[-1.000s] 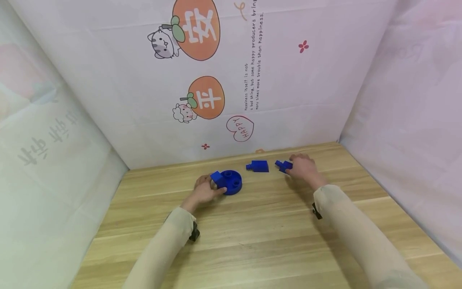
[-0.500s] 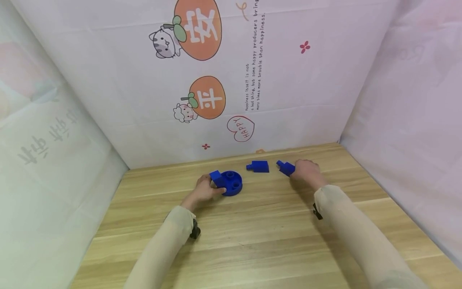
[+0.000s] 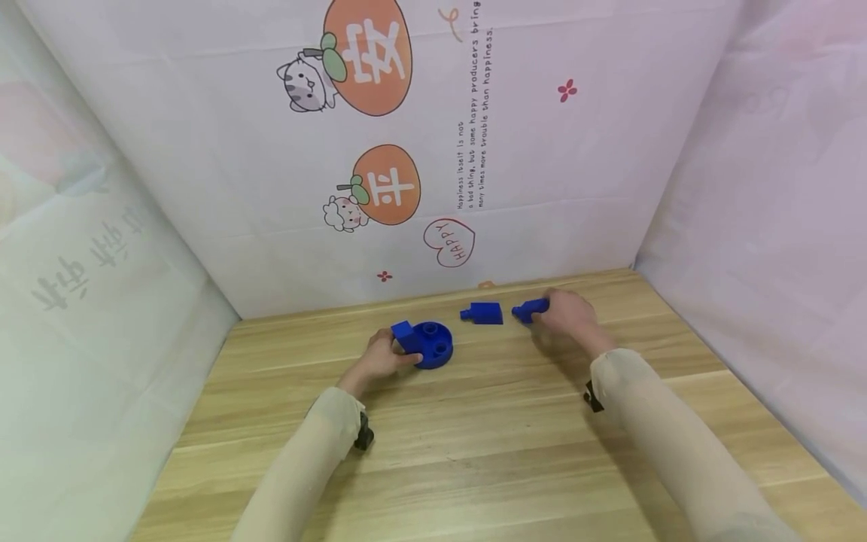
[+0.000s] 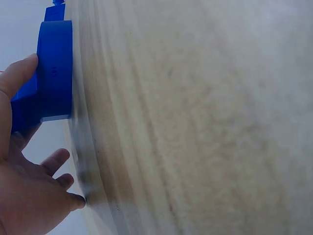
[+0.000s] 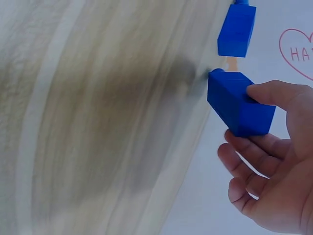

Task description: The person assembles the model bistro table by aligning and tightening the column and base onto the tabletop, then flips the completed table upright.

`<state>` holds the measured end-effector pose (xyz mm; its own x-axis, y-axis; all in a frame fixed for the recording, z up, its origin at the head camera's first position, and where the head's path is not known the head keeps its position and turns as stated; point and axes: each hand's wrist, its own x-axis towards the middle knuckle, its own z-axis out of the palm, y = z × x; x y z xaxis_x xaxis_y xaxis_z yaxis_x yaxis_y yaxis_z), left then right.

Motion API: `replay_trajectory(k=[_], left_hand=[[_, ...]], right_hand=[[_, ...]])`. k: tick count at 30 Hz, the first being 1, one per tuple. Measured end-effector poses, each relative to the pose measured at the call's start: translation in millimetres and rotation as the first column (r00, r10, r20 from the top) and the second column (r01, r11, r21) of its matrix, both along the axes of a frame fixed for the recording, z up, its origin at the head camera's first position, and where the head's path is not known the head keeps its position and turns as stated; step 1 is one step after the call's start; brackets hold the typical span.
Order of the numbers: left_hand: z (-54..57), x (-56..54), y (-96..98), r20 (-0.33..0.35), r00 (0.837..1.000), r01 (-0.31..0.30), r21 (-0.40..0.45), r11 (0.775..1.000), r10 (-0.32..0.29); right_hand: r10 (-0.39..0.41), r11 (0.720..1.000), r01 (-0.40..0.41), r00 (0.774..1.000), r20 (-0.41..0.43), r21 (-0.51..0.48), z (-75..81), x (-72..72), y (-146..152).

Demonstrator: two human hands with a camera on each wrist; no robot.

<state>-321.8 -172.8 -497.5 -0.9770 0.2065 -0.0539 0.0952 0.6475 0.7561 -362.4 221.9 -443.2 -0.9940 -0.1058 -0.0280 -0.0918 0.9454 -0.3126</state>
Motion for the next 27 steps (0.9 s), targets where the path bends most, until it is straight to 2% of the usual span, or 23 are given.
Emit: replay_trajectory(k=[12,27], left_hand=[[-2.7,-0.6,-1.2,-0.020,1.000,0.012,-0.010,1.000,-0.012],[-1.8,0.2,-1.9,-0.046,0.999,0.013,-0.094,0.996,-0.017]], right_hand=[[0.010,0.990,-0.029,0.991,-0.134,-0.137,9.2,-0.2,-8.4],[0.047,0.988,-0.073,0.980,-0.191,-0.133,21.9,7.8,-40.5]])
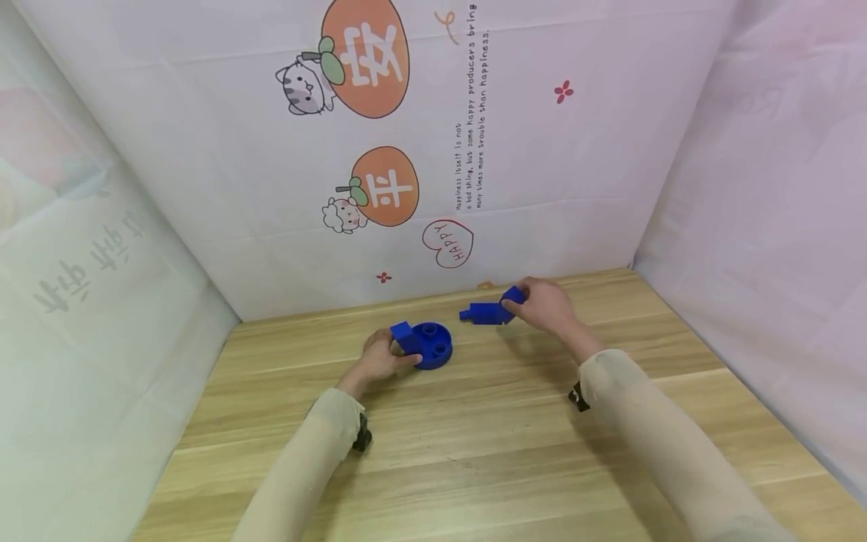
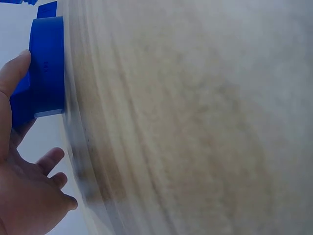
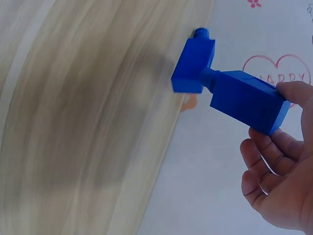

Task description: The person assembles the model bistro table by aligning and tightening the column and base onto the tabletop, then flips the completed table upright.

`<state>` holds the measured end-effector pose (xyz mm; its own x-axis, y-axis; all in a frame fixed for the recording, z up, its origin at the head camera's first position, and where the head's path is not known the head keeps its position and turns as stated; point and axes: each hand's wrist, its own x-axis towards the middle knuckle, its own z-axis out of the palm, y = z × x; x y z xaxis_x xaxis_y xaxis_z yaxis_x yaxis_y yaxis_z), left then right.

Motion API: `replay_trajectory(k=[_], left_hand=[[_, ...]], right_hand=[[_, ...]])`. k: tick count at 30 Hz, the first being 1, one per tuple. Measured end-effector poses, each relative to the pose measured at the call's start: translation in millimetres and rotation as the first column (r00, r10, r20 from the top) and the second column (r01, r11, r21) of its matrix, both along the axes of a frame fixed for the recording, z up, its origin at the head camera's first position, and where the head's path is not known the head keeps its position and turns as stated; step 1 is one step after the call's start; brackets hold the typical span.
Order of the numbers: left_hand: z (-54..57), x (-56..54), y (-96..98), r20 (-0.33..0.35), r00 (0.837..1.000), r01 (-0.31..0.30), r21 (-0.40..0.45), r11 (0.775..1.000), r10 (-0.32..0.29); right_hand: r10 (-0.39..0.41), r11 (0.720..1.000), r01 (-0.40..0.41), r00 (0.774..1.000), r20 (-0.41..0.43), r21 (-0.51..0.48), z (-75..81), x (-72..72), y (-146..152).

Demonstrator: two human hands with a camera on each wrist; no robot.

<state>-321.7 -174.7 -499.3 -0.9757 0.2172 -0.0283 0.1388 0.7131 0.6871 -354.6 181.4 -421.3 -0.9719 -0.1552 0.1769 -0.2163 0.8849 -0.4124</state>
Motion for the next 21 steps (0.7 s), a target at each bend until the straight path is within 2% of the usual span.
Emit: replay_trajectory(k=[7,14,21], left_hand=[[-1.4,-2.1,-0.9,-0.038,0.999,0.014,-0.045,0.999,-0.016],[-1.1,-1.4,-1.2,-0.025,1.000,0.014,-0.047,0.999,-0.015],[0.4,-1.3,-1.0,-0.032,0.999,0.013,-0.064,0.998,-0.015]], right_hand=[[0.035,0.999,-0.035,0.999,0.007,0.011,4.4,5.9,-19.7],[0.055,0.998,-0.055,0.998,0.019,0.012,7.6,10.7,-36.3],[0.094,0.996,-0.094,0.996,-0.009,0.008,11.6,15.7,-49.7]])
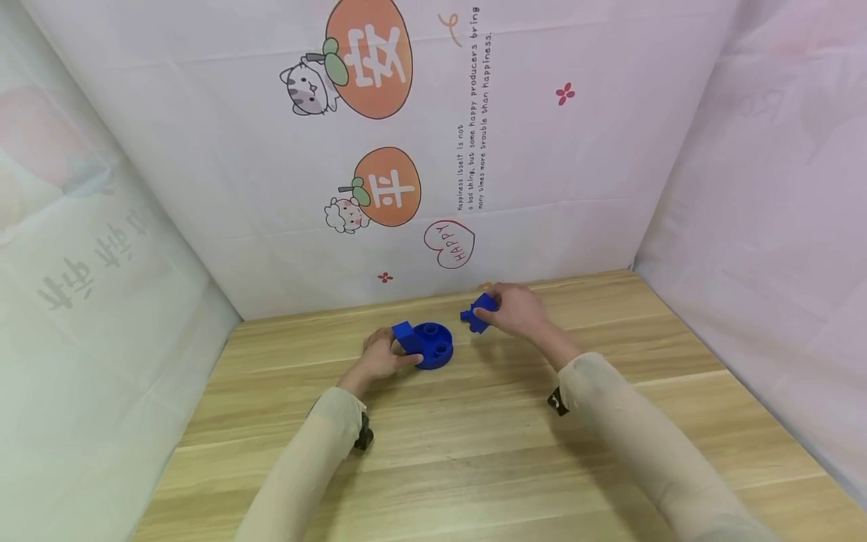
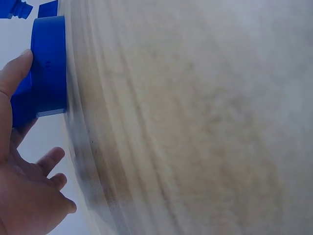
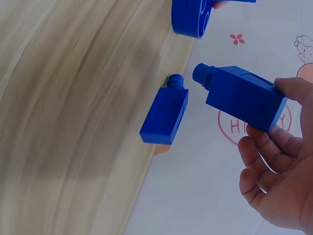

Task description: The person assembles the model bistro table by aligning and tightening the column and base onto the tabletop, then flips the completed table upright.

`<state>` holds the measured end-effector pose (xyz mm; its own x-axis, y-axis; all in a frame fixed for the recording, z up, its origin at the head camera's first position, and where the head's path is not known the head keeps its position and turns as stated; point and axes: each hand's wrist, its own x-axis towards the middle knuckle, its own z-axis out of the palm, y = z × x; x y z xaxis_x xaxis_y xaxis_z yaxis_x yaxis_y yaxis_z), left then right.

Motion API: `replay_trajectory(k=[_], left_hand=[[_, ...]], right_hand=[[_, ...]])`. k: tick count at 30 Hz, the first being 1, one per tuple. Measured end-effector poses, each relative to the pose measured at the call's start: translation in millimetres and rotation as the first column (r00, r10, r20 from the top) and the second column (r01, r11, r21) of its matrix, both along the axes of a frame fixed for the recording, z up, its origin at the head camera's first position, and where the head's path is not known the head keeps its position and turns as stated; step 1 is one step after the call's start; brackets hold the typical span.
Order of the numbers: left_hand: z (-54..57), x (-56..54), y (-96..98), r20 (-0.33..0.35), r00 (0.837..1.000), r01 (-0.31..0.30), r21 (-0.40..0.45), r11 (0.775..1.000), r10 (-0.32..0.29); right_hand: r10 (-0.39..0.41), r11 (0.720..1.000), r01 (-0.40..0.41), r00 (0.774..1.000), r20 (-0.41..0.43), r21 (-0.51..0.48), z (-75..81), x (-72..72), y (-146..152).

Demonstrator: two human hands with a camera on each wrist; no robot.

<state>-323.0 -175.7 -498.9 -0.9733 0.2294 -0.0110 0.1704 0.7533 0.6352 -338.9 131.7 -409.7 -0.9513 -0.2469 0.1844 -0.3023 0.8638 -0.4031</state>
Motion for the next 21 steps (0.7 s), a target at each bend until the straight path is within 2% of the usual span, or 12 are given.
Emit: replay_trajectory(k=[10,21], left_hand=[[-0.7,-2.4,-0.1,0.015,1.000,-0.015,0.008,1.000,0.015],[-2.4,-3.0,-1.0,0.017,1.000,-0.014,0.029,0.999,0.014]], right_hand=[[0.049,0.999,-0.049,0.998,-0.046,-0.005,-0.8,4.1,-19.3],[0.070,0.998,-0.070,0.997,-0.035,0.009,-5.5,8.9,-42.1]])
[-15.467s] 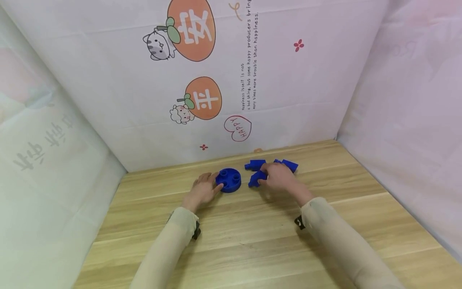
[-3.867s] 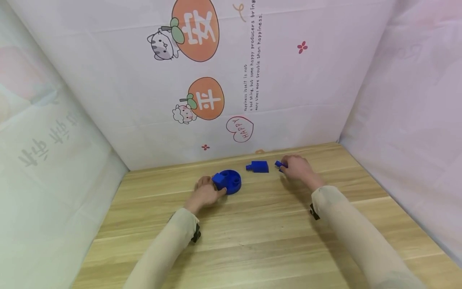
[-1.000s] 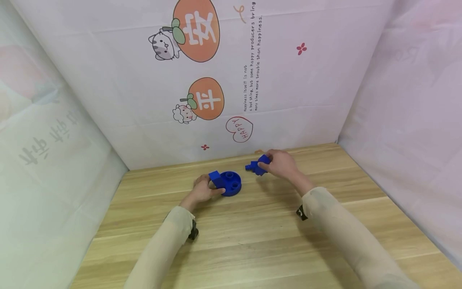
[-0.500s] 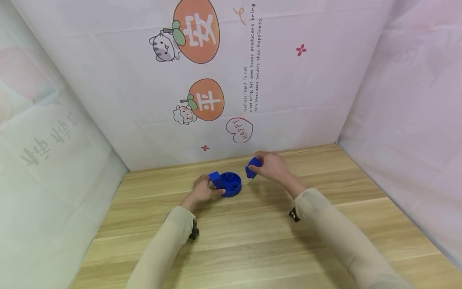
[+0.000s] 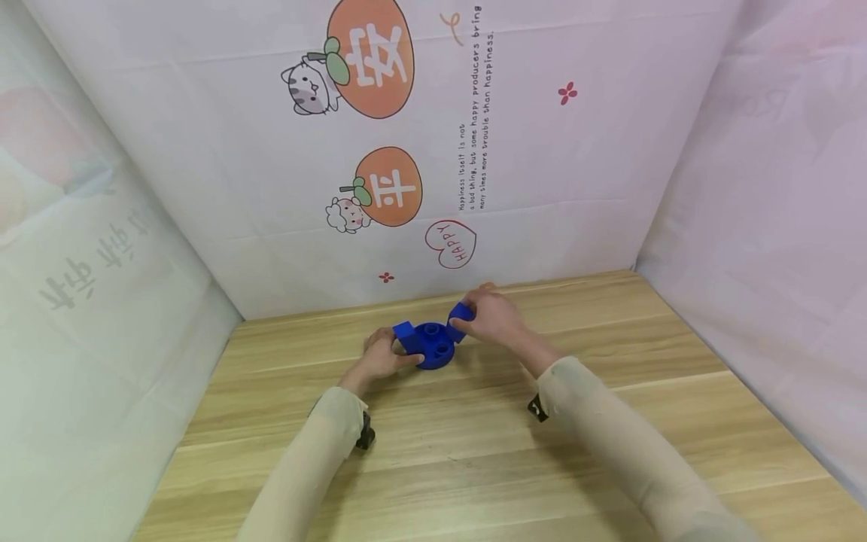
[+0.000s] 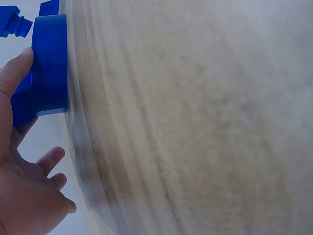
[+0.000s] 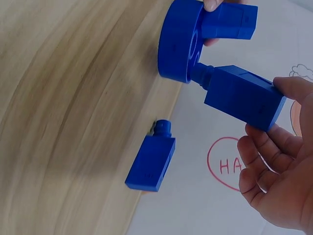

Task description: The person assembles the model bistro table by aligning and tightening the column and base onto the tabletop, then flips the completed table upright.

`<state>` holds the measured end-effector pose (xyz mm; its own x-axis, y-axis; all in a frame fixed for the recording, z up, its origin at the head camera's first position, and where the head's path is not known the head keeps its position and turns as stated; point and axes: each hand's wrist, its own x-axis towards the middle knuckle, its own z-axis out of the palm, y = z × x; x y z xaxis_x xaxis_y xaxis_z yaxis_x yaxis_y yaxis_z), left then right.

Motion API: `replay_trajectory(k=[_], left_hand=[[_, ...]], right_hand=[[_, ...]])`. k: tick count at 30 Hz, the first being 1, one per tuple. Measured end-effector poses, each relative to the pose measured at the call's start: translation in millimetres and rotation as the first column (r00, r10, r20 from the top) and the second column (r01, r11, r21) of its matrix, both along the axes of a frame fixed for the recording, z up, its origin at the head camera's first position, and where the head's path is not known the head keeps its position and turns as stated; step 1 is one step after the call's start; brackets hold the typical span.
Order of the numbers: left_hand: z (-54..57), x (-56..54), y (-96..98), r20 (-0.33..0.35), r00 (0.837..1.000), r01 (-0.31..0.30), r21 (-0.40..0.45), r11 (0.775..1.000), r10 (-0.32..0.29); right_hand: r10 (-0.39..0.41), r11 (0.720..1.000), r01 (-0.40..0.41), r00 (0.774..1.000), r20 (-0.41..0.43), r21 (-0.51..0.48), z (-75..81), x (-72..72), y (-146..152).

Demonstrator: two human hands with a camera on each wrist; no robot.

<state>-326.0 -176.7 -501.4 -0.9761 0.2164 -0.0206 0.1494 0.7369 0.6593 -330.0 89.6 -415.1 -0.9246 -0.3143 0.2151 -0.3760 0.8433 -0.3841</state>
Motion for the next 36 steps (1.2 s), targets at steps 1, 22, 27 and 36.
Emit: replay_trajectory(k=[1,22,27,36], left_hand=[[0.2,0.2,0.0,0.002,1.000,0.000,-0.001,1.000,0.000],[4.1,3.4,2.5,0.017,1.000,-0.025,0.007,1.000,0.025],[2.9,2.8,2.3,0.012,1.000,-0.026,-0.002,1.000,0.026],[2.4,1.8,1.9,-0.009,1.000,-0.018,-0.006,1.000,0.018]], right_hand=[[0.002,1.000,-0.002,1.000,0.008,0.002,-0.1,0.5,-1.5],[0.043,0.996,-0.048,0.997,0.064,0.074,-9.2,1.9,-29.6],[0.045,0.996,-0.047,0.999,0.025,0.082,-10.7,-1.7,-35.2],[0.107,0.991,-0.111,0.993,0.056,0.076,-12.5,-10.0,-32.8]])
